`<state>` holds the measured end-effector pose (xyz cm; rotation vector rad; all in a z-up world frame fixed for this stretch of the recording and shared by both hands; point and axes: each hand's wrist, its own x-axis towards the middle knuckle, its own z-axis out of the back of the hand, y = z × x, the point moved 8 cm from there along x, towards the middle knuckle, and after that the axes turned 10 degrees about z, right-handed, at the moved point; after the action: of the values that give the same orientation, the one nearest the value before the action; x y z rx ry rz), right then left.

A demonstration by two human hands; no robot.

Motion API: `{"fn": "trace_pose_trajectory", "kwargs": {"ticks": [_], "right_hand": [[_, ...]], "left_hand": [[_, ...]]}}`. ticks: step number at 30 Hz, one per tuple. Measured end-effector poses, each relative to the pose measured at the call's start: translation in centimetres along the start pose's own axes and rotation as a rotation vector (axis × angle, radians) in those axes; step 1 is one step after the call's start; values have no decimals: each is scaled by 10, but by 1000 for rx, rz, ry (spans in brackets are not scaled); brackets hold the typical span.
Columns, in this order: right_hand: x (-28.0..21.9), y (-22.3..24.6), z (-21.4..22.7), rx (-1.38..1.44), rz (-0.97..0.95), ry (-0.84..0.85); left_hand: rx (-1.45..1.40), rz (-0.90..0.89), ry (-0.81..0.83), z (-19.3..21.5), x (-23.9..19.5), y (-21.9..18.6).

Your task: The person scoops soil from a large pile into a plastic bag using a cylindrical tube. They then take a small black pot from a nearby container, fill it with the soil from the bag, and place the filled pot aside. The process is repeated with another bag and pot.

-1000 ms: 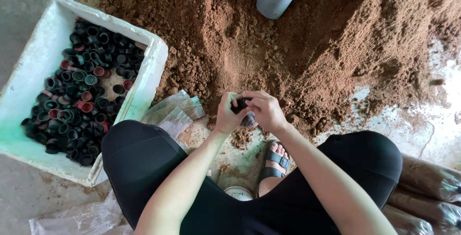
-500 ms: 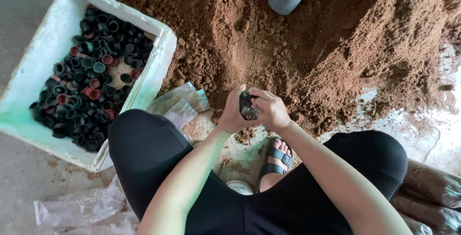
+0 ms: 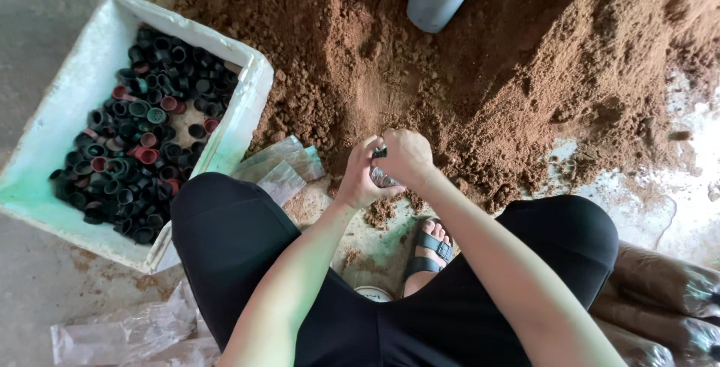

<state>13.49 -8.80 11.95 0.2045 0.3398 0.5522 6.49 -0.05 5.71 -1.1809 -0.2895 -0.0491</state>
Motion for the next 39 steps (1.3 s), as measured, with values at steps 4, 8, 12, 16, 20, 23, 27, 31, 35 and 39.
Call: {"fn": "trace_pose_trajectory", "kwargs": {"ticks": [4,8,12,16,20,23,27,31,35,39], "right_hand": [[-5,0,30,35,18,94],[-4,-6,40,113,115,27],[-10,-5,10,112,299,-78],[-17,-4,0,100,293,-116],[-16,-8,4,130,142,-133],[-27,-8,19,293,33,-114],[-32,-52,7,787,-108,-262],[-51,-70,0,1010,-284,-516],[-49,-94,-70,1171,-592,-452],[-63,-30,-68,1579,-736,-187]], "left_hand": [[68,32,38,-2,6,3],[91,-8,-5,-1,8,3],[40,-72,-52,0,6,0],[61,-64,-74,2,3,-1],[74,6,20,4,10,-6],[14,10,24,4,8,-6],[-284,273,55,4,3,4],[-311,421,1,5,11,31],[-534,784,-123,8,6,48],[-768,1077,-63,15,1,-26]]}}
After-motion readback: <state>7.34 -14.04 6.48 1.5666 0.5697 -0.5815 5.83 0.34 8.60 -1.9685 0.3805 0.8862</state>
